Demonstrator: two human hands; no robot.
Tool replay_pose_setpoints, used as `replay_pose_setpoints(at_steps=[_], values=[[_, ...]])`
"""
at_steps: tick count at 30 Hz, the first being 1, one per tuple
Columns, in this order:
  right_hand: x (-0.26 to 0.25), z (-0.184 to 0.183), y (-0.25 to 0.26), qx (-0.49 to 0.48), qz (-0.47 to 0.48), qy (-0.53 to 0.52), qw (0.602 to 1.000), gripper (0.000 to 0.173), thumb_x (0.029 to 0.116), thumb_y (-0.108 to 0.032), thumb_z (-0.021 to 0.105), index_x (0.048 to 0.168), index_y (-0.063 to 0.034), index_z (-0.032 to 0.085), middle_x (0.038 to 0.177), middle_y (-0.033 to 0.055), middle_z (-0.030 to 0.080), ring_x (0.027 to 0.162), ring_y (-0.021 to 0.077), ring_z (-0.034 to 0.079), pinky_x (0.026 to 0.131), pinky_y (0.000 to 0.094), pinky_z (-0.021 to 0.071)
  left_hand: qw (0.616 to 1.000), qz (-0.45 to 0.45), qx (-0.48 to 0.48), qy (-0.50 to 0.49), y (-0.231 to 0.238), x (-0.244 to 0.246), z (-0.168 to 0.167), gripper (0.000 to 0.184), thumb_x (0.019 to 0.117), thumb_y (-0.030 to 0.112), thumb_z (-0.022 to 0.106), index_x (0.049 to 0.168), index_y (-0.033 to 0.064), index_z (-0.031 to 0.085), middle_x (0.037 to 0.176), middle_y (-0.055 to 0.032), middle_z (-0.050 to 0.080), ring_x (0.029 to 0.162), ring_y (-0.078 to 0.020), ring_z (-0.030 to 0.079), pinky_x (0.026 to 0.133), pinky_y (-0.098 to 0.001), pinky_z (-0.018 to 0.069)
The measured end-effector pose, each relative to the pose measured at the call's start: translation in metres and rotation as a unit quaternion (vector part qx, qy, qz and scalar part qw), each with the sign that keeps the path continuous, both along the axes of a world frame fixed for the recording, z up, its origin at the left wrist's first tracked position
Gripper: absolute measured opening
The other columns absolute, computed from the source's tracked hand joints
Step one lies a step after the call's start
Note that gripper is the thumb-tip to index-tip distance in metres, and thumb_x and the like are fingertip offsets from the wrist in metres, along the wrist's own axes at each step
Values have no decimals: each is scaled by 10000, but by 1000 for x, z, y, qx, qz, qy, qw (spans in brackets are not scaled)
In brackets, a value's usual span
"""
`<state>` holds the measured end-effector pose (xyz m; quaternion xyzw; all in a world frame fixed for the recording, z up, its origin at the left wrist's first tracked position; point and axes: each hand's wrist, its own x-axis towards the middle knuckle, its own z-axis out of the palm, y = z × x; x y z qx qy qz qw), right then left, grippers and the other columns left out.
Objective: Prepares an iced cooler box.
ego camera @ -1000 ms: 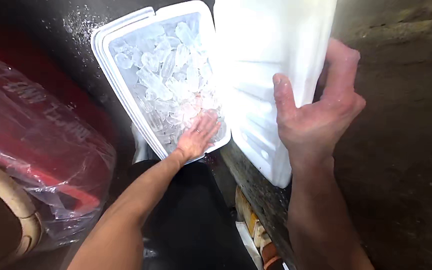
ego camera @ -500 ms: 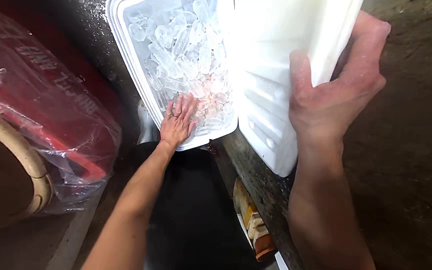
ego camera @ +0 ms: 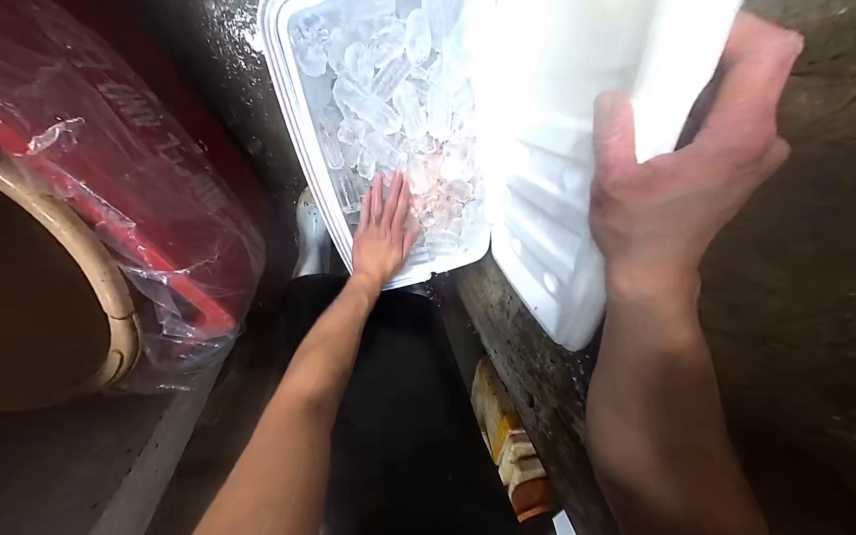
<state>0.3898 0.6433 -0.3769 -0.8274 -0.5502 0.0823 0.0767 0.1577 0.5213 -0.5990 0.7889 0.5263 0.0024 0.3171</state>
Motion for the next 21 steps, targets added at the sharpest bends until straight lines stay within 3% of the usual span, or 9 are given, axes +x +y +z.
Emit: replay_pose_setpoints(at_steps=[3, 5, 7, 11, 13, 15, 18, 19, 21], values=[[-10, 10, -5, -36, -18, 36, 999, 592, 958, -447, 680, 1426, -125, 514, 1134, 108, 703, 937, 213, 708, 743, 422, 583, 995, -16, -89, 33, -74, -1, 14, 728, 1072, 499, 326, 1673, 171, 80, 1747, -30, -17, 1604, -241, -75, 1312, -544, 38], [-12, 13, -8, -50, -27, 52, 997, 604, 967, -455, 671, 1448, -142, 484, 1115, 127, 689, 888, 250, 700, 693, 462, 574, 997, -10, -73, 22, -76, 9, 21, 707, 1068, 525, 336, 1671, 212, 141, 1742, -99, 16, 1605, -301, -25, 1299, -557, 84], [-9, 12, -10, -47, -35, 47, 997, 609, 960, -488, 676, 1446, -171, 491, 1099, 116, 689, 862, 253, 698, 668, 483, 565, 999, -26, 4, -30, -27, 28, 11, 691, 1062, 537, 364, 1657, 215, 225, 1729, -115, 135, 1601, -318, 75, 1287, -555, 123], [-3, 5, -6, -31, -38, 20, 999, 613, 934, -535, 679, 1420, -191, 537, 1094, 105, 712, 891, 256, 709, 719, 512, 565, 989, -106, 77, -62, 139, 57, -27, 866, 1005, 702, 317, 1669, 172, 144, 1730, -117, 122, 1598, -305, 110, 1277, -611, 83], [0, 4, -4, -24, -40, 13, 999, 612, 927, -544, 679, 1411, -193, 547, 1075, 105, 715, 891, 259, 707, 723, 521, 557, 985, -131, 92, -69, 186, 59, -34, 952, 988, 745, 289, 1655, 80, 155, 1709, -127, 212, 1569, -269, 249, 1281, -594, 107], [2, 4, -5, -24, -44, 14, 999, 610, 925, -543, 682, 1410, -196, 551, 1081, 103, 719, 907, 267, 711, 733, 527, 562, 982, -152, 88, -64, 196, 53, -30, 958, 990, 751, 281, 1638, 48, 215, 1673, -136, 312, 1533, -256, 341, 1286, -571, 124], [-1, 6, -6, -24, -42, 18, 999, 597, 933, -525, 680, 1417, -204, 544, 1098, 103, 719, 905, 279, 713, 720, 547, 558, 977, -138, 138, -88, 181, 41, -4, 648, 1070, 494, 399, 1554, 66, 437, 1578, -134, 477, 1482, -335, 420, 1256, -629, 174], [-1, 5, -4, -16, -38, 16, 999, 594, 932, -524, 678, 1414, -204, 546, 1097, 102, 721, 901, 280, 715, 717, 548, 557, 974, -119, 172, -92, 190, 40, 4, 591, 1068, 446, 438, 1549, 105, 462, 1584, -102, 478, 1496, -336, 398, 1254, -634, 179], [0, 4, -3, -12, -37, 12, 999, 601, 927, -529, 683, 1412, -201, 551, 1084, 103, 727, 889, 281, 717, 716, 549, 558, 984, -52, 164, -48, 213, 35, 6, 642, 1060, 497, 437, 1584, 129, 402, 1647, -110, 376, 1540, -353, 301, 1259, -644, 131]])
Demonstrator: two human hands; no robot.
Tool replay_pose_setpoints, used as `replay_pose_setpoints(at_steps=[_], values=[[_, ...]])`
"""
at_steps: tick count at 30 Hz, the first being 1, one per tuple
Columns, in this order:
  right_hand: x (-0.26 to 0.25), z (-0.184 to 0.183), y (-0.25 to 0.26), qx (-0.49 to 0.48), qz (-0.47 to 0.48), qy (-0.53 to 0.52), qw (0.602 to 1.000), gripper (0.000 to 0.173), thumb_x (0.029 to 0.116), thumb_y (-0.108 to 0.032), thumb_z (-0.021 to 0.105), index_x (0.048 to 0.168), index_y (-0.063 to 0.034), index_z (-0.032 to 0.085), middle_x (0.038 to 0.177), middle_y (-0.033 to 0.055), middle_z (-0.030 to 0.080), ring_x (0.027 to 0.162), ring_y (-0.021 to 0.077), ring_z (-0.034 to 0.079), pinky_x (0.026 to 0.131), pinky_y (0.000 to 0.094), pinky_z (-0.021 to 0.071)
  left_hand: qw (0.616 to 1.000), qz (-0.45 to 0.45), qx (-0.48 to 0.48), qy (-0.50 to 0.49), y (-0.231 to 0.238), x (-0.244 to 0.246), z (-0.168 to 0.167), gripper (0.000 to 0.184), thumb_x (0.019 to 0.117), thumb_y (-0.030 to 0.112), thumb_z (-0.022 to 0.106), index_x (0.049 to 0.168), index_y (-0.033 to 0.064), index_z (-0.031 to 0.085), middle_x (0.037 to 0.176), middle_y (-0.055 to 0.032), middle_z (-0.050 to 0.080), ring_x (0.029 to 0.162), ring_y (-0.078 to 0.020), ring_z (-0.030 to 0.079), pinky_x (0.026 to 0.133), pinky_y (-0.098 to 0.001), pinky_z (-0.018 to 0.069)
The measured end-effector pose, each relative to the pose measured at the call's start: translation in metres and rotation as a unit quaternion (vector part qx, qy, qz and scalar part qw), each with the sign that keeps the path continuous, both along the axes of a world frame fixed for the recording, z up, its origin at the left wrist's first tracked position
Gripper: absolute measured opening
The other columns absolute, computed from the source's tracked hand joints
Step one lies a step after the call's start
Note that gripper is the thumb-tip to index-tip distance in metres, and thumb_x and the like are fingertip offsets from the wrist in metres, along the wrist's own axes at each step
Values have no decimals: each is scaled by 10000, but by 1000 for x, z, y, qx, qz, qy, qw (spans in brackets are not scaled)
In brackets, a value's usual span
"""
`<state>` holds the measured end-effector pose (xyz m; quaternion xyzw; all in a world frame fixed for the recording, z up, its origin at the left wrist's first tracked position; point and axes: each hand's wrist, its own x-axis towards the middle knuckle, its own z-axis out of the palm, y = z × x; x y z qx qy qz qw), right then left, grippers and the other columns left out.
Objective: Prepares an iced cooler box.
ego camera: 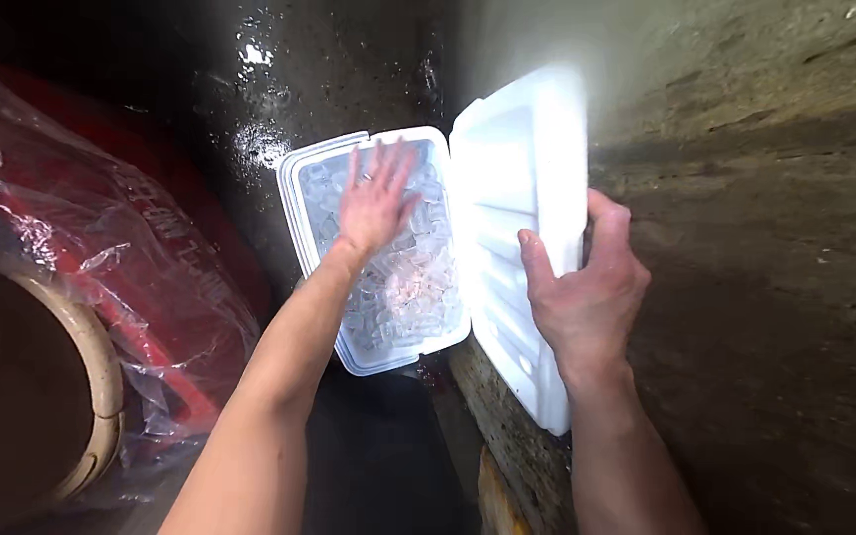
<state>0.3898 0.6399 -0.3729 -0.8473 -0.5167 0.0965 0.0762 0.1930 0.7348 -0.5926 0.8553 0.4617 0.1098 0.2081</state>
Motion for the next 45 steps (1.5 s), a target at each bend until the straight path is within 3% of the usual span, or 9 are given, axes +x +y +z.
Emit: replay_pose_setpoints(at_steps=[11, 17, 22, 25, 29, 34, 36, 40, 45], values=[[13, -1, -1, 13, 10, 21, 1000, 594, 933, -509, 687, 1412, -186, 549, 1070, 100, 732, 889, 269, 721, 737, 528, 571, 984, 5, -116, 133, -39, -73, -1, 731, 1005, 663, 438, 1160, -12, 673, 1175, -243, 679, 1100, -434, 659, 939, -588, 511], [14, -1, 1, 6, -1, 23, 1000, 584, 927, -508, 695, 1404, -201, 558, 1052, 88, 733, 865, 254, 719, 718, 522, 570, 929, -31, -296, 221, -19, -42, 22, 662, 921, 454, 710, 1440, 81, 536, 1078, -232, 712, 1032, -464, 675, 874, -647, 528], [-5, 11, -8, 127, 50, -70, 988, 767, 850, -443, 796, 1466, -83, 515, 1399, 180, 568, 1272, 324, 560, 1046, 500, 476, 938, 158, -307, -21, -37, -12, 34, 522, 917, 268, 733, 1389, 76, 612, 1272, -225, 650, 1161, -413, 641, 978, -588, 533], [-71, -7, -20, 258, 176, 75, 947, 331, 915, -163, 689, 1233, -75, 653, 1252, 157, 642, 1238, 276, 589, 1046, 436, 504, 909, 241, -322, -104, -47, 23, 7, 516, 902, 286, 742, 1388, 152, 633, 1441, -191, 538, 1332, -422, 492, 1062, -569, 476], [-98, -111, 10, -152, 105, 194, 963, 456, 1019, -201, 502, 1442, -35, 531, 1412, 244, 547, 1284, 393, 570, 1016, 522, 526, 832, 372, -339, -234, -66, 29, -5, 559, 966, 267, 684, 1469, 75, 535, 1425, -195, 584, 1329, -315, 561, 1123, -481, 462], [-79, -192, 46, -159, -31, 273, 948, 397, 1078, -323, 472, 1452, -217, 551, 1391, 152, 616, 1255, 352, 609, 1014, 592, 505, 676, 436, -467, -368, -50, 21, -10, 636, 973, 233, 688, 1548, 138, 434, 1468, -148, 557, 1282, -274, 597, 1029, -487, 540], [-90, -179, 40, -119, -35, 348, 929, 338, 1087, -353, 474, 1380, -234, 595, 1311, 86, 673, 1143, 300, 664, 894, 598, 539, 636, 426, -474, -435, -63, 4, 14, 567, 990, 224, 655, 1523, 202, 464, 1353, -140, 625, 1049, -293, 671, 772, -483, 601], [-185, -121, 20, -22, -56, 460, 886, 285, 1068, -273, 530, 1291, -125, 626, 1098, 70, 722, 890, 192, 704, 726, 436, 609, 662, 460, -380, -453, -97, -77, 98, 431, 949, 96, 674, 1373, 116, 600, 1213, -70, 707, 999, -196, 704, 807, -410, 622], [-348, -49, 4, -67, 71, 662, 743, 400, 965, -152, 700, 1355, -79, 645, 1205, 103, 719, 1060, 185, 704, 936, 417, 606, 695, 579, -175, -390, -131, -269, 191, 398, 906, 13, 651, 1282, -54, 537, 1137, -91, 695, 1018, -190, 695, 897, -408, 609]])
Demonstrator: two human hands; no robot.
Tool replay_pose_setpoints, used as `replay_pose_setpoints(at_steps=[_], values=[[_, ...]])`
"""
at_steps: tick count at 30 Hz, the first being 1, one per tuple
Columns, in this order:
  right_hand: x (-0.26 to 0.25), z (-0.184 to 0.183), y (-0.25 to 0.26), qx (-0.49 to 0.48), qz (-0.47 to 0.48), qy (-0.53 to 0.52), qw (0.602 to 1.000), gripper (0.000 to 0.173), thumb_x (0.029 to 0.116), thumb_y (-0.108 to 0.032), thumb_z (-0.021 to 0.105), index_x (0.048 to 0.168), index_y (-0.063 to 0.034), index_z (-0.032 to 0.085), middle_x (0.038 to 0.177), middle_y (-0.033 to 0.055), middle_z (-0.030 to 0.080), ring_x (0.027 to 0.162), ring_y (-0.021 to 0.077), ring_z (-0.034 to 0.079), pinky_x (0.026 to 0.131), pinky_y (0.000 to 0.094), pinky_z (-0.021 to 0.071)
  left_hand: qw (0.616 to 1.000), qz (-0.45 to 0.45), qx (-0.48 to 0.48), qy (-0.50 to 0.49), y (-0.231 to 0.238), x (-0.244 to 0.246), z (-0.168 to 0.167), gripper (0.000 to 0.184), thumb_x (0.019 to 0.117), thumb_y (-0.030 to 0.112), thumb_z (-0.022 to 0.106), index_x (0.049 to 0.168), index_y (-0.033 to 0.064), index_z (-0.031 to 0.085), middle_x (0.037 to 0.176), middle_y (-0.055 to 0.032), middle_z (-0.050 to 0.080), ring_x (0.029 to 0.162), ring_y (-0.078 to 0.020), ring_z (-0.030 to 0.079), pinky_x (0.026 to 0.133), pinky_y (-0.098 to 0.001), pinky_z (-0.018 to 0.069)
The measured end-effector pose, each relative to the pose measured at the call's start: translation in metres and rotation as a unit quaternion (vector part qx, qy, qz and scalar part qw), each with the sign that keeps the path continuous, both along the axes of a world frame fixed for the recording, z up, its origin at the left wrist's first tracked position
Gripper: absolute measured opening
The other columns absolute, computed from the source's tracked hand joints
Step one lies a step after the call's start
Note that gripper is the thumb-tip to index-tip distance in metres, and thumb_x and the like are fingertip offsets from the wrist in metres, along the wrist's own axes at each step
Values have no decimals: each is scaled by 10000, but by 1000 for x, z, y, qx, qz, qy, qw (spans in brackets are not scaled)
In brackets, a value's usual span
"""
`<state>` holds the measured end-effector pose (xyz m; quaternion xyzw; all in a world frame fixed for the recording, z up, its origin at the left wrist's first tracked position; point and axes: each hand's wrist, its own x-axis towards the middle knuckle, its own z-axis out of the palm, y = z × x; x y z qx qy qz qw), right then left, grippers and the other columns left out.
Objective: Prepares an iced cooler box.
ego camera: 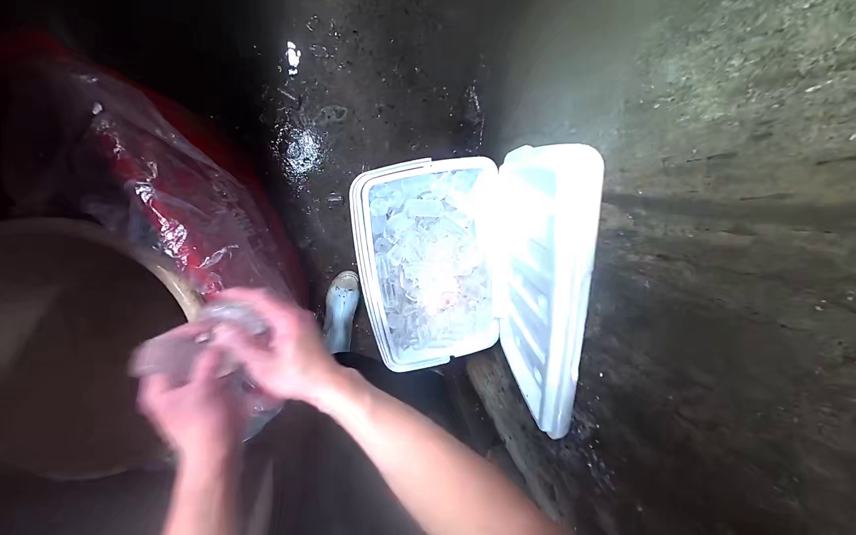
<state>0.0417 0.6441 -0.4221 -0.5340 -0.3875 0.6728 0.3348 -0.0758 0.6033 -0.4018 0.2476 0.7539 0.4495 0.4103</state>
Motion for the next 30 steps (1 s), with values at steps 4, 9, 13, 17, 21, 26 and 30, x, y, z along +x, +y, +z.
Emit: replay_pose_setpoints(at_steps=[4, 9, 13, 17, 21, 26, 30], values=[[20, 2, 13, 10, 107, -79, 991, 421, 988, -266, 680, 1390, -146, 642, 1284, 70, 689, 1172, 202, 659, 1014, 447, 560, 958, -34, -201, 200, -16, -105, 25, 802, 911, 239, 763, 1541, -22, 343, 1489, -178, 515, 1353, -190, 534, 1141, -339, 453], [183, -51, -7, -28, 36, -333, 942, 419, 1021, -196, 626, 1434, -144, 579, 1364, 113, 652, 1186, 287, 665, 931, 514, 580, 878, -296, -120, 355, 9, -8, 14, 669, 1004, 354, 583, 1504, -53, 403, 1511, -319, 438, 1434, -412, 417, 1195, -519, 339], [251, -100, -18, -13, 114, -501, 858, 408, 968, -187, 654, 1374, -153, 632, 1296, 144, 662, 1239, 349, 607, 1016, 553, 521, 831, -493, -60, 249, 29, 148, -85, 543, 1009, 305, 602, 1496, 84, 505, 1508, -206, 500, 1402, -376, 477, 1139, -554, 421], [287, -157, -33, 148, 146, -623, 754, 499, 1018, -388, 515, 1481, -202, 548, 1560, 125, 463, 1413, 355, 442, 1040, 541, 460, 725, -606, 51, 324, 31, 231, -209, 675, 1070, 502, 376, 1663, 230, 201, 1731, -164, 39, 1594, -383, 17, 1286, -582, 96], [288, -193, -23, 212, 141, -633, 731, 574, 1046, -369, 459, 1558, -109, 445, 1639, 188, 353, 1542, 385, 269, 1239, 538, 284, 748, -558, 115, 340, 89, 261, -247, 532, 1107, 269, 354, 1615, 112, 331, 1701, -154, 223, 1586, -335, 164, 1294, -511, 153], [269, -197, 43, 259, -47, -593, 761, 560, 985, -337, 548, 1468, -54, 532, 1519, 229, 481, 1432, 385, 428, 1189, 487, 357, 807, -425, 180, 369, 114, 248, -225, 420, 1054, 338, 503, 1414, 156, 620, 1508, -140, 547, 1407, -380, 486, 1191, -553, 352], [262, -207, 73, 263, -33, -558, 786, 451, 952, -385, 624, 1321, -132, 681, 1378, 100, 639, 1419, 347, 451, 1245, 518, 241, 817, -428, 133, 362, 108, 236, -235, 462, 1081, 329, 435, 1478, 124, 552, 1628, -141, 391, 1475, -337, 401, 1217, -488, 309]])
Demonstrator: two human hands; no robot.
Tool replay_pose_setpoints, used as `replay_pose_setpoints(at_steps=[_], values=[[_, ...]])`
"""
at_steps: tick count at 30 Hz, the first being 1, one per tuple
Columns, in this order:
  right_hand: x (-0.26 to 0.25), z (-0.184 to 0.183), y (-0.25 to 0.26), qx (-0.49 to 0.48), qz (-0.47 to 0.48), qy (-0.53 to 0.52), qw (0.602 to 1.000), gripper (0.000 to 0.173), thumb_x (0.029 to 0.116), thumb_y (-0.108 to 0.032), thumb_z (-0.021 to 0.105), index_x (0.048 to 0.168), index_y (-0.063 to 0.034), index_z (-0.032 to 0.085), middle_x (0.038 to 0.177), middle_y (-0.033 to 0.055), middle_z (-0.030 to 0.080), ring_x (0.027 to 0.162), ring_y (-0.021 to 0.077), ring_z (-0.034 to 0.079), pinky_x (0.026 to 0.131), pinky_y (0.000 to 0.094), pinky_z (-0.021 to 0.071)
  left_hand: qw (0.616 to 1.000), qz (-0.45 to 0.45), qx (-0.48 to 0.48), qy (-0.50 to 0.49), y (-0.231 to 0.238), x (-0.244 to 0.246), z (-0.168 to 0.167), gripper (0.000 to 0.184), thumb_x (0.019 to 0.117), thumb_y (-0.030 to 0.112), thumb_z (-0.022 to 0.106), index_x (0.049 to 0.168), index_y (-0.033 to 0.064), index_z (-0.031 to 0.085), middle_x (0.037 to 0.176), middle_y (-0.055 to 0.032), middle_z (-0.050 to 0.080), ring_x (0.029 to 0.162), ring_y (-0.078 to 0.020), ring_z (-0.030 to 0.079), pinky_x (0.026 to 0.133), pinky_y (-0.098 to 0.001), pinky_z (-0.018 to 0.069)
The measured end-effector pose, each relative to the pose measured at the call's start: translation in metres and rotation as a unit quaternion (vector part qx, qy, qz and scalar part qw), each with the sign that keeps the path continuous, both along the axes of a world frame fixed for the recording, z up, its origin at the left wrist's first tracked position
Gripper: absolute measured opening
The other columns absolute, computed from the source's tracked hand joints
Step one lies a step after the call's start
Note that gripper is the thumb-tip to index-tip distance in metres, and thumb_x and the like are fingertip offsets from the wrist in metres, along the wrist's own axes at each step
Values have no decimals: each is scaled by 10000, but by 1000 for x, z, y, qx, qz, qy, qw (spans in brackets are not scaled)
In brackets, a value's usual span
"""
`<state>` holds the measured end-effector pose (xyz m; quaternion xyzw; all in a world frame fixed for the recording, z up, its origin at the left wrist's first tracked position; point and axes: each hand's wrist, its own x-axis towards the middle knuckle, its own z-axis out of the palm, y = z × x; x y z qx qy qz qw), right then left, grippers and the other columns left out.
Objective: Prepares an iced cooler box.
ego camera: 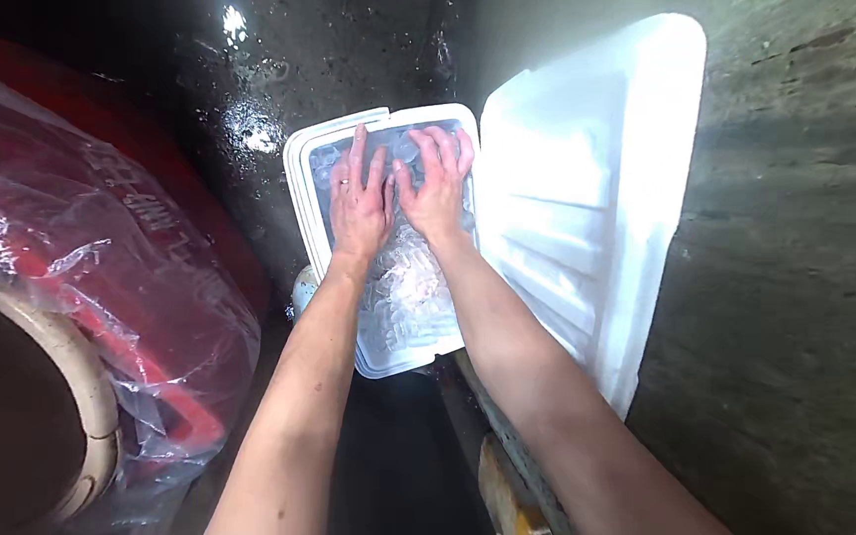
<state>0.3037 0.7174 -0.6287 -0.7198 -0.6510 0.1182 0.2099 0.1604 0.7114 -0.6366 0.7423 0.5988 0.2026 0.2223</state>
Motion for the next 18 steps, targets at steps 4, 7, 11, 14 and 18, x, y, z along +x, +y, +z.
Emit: replay_pose_setpoints(at_steps=[4, 7, 11, 14, 18], values=[[-10, 5, -18, 1, 40, 100, 994, 347, 956, -308, 667, 1230, -102, 724, 1239, 106, 688, 1220, 235, 627, 1040, 372, 532, 994, 105, -34, -27, -40, 14, 9, 468, 1071, 345, 442, 1464, 120, 561, 1562, -164, 467, 1473, -342, 397, 1224, -511, 308], [-15, 1, -35, -1, 42, 134, 990, 344, 959, -290, 638, 1244, -121, 732, 1284, 102, 689, 1263, 249, 608, 1079, 399, 498, 979, 136, -97, -118, -76, 21, 18, 455, 1076, 286, 374, 1438, 101, 577, 1627, -141, 372, 1528, -319, 292, 1254, -499, 250], [-36, 25, -88, -92, -30, 251, 963, 269, 994, -242, 620, 1196, -104, 732, 1355, 95, 648, 1319, 208, 573, 1095, 394, 506, 925, 222, -128, -281, -122, 25, 22, 457, 1085, 360, 401, 1424, 111, 578, 1558, -64, 465, 1428, -196, 455, 1172, -407, 425], [-56, 49, -130, -107, -135, 446, 878, 263, 1037, -145, 545, 1212, -39, 712, 1327, 97, 668, 1244, 189, 622, 1027, 399, 551, 809, 312, -155, -473, -154, 30, 35, 391, 1053, 254, 532, 1391, 66, 586, 1424, -91, 597, 1314, -228, 570, 1094, -430, 502], [-104, 83, -167, -124, -190, 583, 780, 208, 996, -77, 534, 1038, -7, 726, 1021, 115, 736, 977, 206, 700, 868, 405, 599, 752, 362, -169, -524, -183, -16, 90, 259, 979, 78, 512, 1148, -38, 671, 1222, -153, 681, 1177, -262, 635, 995, -429, 549]])
